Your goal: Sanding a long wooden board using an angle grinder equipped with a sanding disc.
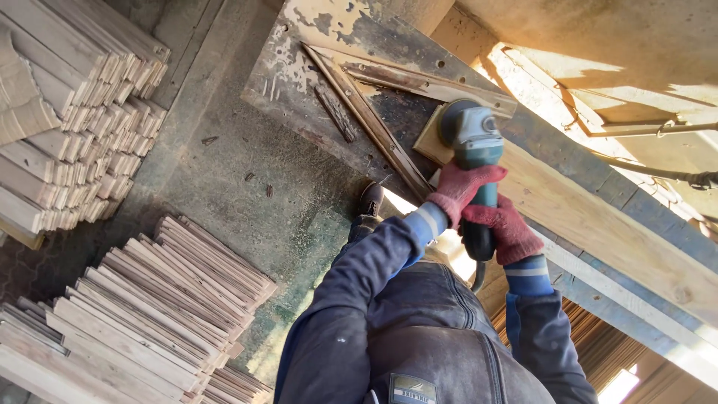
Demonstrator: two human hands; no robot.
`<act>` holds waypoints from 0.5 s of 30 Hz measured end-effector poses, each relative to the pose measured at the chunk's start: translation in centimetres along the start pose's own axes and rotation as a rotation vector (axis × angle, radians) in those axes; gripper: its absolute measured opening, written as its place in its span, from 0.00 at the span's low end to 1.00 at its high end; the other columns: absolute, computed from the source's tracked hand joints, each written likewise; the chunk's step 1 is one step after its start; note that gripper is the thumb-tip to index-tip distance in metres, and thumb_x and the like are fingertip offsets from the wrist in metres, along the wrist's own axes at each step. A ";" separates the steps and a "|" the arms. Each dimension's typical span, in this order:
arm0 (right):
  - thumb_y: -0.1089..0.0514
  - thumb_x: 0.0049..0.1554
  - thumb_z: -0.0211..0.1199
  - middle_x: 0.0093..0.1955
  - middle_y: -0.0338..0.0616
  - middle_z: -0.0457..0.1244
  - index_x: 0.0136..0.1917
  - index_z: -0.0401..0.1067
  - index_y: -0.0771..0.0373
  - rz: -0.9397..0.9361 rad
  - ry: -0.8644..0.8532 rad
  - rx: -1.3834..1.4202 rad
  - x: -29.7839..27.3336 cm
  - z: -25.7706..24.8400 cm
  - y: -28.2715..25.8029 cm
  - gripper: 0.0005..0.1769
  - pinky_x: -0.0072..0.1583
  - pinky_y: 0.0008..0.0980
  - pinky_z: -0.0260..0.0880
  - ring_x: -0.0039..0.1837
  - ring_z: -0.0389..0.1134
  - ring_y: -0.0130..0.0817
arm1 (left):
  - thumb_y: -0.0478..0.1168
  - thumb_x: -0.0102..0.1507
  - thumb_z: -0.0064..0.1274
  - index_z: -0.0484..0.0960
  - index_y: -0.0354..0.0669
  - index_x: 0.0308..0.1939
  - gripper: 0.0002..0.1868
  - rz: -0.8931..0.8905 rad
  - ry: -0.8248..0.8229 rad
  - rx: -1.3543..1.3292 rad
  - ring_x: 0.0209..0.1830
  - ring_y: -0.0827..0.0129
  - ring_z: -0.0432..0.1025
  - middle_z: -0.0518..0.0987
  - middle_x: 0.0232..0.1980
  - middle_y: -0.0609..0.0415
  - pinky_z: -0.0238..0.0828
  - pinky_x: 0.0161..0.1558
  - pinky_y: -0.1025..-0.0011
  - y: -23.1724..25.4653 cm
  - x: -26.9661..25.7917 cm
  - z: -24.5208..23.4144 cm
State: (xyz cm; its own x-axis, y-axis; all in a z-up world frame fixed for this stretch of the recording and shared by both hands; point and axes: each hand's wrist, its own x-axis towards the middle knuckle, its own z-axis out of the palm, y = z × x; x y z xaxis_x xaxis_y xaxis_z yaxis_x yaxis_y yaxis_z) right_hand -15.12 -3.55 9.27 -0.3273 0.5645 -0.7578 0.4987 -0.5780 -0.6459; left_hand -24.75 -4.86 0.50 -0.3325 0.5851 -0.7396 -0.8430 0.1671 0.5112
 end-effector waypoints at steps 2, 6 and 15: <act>0.58 0.37 0.79 0.37 0.51 0.66 0.50 0.76 0.65 0.016 0.010 -0.010 -0.7 -1.3 0.2 0.27 0.40 0.47 0.76 0.38 0.72 0.45 | 0.39 0.44 0.72 0.80 0.35 0.46 0.28 -0.016 -0.014 0.025 0.33 0.51 0.80 0.81 0.34 0.42 0.79 0.39 0.54 -0.3 -1.2 1.6; 0.61 0.33 0.81 0.35 0.56 0.65 0.49 0.75 0.70 0.097 0.010 -0.004 -2.5 -1.5 0.9 0.30 0.39 0.52 0.76 0.36 0.71 0.53 | 0.40 0.42 0.74 0.80 0.34 0.47 0.31 -0.073 0.021 0.008 0.37 0.55 0.79 0.79 0.36 0.43 0.76 0.41 0.57 -1.5 -4.0 0.9; 0.61 0.34 0.80 0.38 0.52 0.67 0.50 0.76 0.66 0.053 -0.025 0.010 1.0 -0.7 0.6 0.30 0.39 0.50 0.77 0.37 0.72 0.49 | 0.41 0.41 0.74 0.81 0.34 0.46 0.31 0.027 0.025 0.035 0.36 0.50 0.80 0.79 0.34 0.41 0.78 0.37 0.51 -0.3 0.3 0.1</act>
State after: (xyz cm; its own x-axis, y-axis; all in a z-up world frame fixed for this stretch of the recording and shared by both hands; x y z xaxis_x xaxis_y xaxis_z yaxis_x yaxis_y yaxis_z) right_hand -14.64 -2.93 8.17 -0.3203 0.5181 -0.7931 0.5083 -0.6125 -0.6054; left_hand -24.55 -4.64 0.18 -0.3658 0.5700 -0.7357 -0.8182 0.1797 0.5461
